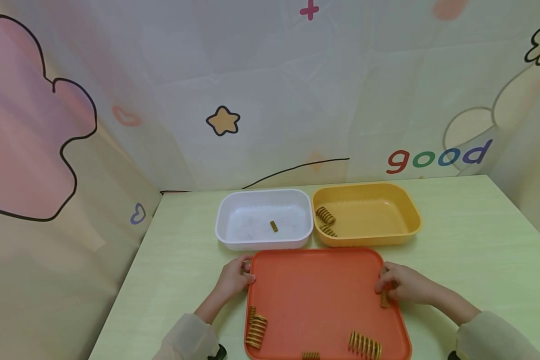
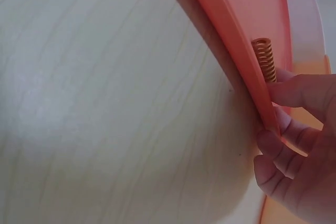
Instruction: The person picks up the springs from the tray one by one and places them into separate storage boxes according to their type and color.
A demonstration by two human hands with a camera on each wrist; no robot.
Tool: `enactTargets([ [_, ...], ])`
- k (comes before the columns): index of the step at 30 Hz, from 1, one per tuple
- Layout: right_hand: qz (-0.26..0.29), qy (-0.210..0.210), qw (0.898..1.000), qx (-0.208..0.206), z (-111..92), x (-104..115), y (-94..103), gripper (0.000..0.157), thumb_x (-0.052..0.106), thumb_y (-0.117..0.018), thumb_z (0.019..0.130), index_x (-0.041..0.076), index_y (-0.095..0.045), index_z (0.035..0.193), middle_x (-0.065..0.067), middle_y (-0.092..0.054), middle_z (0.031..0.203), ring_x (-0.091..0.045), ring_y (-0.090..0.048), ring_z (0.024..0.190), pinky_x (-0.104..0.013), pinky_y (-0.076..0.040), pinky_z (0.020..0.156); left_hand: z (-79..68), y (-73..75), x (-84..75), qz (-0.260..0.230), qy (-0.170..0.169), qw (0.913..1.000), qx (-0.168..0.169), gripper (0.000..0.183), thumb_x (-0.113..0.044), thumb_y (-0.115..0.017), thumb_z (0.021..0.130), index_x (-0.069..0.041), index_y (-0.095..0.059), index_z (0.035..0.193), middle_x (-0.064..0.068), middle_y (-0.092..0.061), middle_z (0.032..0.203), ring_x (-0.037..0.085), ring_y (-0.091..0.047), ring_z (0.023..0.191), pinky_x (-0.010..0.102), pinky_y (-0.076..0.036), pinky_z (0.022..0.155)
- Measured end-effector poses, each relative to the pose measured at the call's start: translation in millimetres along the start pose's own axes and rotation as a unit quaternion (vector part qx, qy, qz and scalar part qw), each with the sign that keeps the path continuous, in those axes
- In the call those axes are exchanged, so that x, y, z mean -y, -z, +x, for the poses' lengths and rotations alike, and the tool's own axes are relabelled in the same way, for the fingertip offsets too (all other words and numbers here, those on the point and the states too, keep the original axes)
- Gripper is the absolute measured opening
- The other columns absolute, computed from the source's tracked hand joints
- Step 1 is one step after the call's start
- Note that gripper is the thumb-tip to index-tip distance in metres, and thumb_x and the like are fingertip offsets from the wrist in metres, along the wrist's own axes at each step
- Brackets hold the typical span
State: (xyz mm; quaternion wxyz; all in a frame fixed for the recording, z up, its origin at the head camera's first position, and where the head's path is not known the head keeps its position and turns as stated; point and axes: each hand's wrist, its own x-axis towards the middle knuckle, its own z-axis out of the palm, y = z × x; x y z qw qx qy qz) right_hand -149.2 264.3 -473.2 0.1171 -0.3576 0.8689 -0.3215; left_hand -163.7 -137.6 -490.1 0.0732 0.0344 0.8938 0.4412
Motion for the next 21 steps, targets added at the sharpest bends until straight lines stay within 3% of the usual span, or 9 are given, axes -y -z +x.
enactTargets([
  [9,-0.012,-0.016,1.000,0.007,0.4,1.5,-0.4,0.013,0.005,-0.068,0.067,0.014,-0.066,0.076,0.007,-0.045,0.080,-0.001,-0.040,0.073,-0.020,-0.038,0.060,0.0,0.4,0.5,-0.009,-0.001,1.0000,-0.001,0.044,0.006,-0.063,0.070,0.003,-0.053,0.113,0.009,-0.052,0.078,0.010,-0.043,0.058,0.022,-0.041,0.049],
  [21,-0.045,-0.016,0.999,-0.002,3.7,4.9,2.1,0.014,0.005,-0.067,0.069,0.017,-0.061,0.074,0.006,-0.047,0.077,-0.004,-0.042,0.069,-0.021,-0.036,0.059,0.5,0.3,1.1,0.009,-0.007,0.9999,-0.006,0.043,0.005,-0.064,0.070,0.001,-0.054,0.111,0.008,-0.052,0.077,0.010,-0.043,0.057,0.022,-0.039,0.049],
])
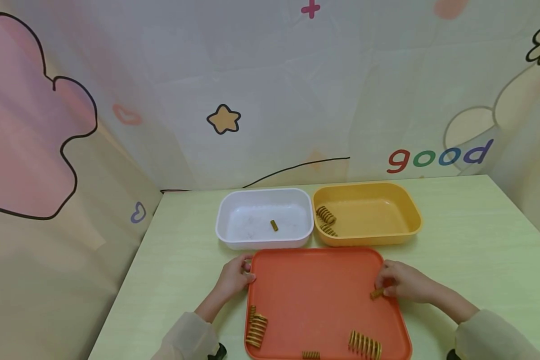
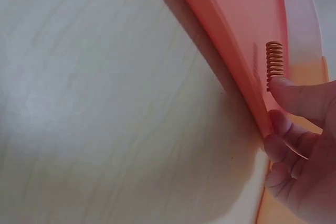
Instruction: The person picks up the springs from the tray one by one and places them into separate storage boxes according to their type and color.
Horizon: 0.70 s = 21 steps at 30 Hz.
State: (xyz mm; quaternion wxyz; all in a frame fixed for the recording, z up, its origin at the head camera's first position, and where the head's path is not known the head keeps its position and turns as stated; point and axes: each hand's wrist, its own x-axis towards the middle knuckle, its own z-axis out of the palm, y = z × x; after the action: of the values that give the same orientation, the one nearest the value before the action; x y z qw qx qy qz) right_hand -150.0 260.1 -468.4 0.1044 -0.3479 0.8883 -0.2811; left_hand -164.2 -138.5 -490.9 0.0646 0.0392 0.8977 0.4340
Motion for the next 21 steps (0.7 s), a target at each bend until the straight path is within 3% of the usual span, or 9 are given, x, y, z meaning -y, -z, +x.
enactTargets([
  [8,0.044,-0.042,0.998,-0.016,3,6,7.7,0.009,0.004,-0.065,0.073,0.011,-0.060,0.075,0.000,-0.052,0.075,0.001,-0.041,0.067,-0.019,-0.037,0.056,0.5,-0.3,0.4,0.001,0.001,1.0000,0.001,0.043,0.005,-0.064,0.070,0.001,-0.054,0.111,0.008,-0.053,0.078,0.010,-0.044,0.058,0.022,-0.041,0.050],
  [21,0.100,-0.098,0.989,-0.044,11,7,11.8,0.005,0.005,-0.061,0.077,0.005,-0.062,0.082,0.001,-0.060,0.076,0.003,-0.047,0.066,-0.020,-0.043,0.055,0.3,-0.4,0.9,-0.004,0.006,1.0000,0.003,0.043,0.005,-0.064,0.070,0.001,-0.054,0.112,0.008,-0.052,0.078,0.010,-0.044,0.057,0.022,-0.042,0.049],
])
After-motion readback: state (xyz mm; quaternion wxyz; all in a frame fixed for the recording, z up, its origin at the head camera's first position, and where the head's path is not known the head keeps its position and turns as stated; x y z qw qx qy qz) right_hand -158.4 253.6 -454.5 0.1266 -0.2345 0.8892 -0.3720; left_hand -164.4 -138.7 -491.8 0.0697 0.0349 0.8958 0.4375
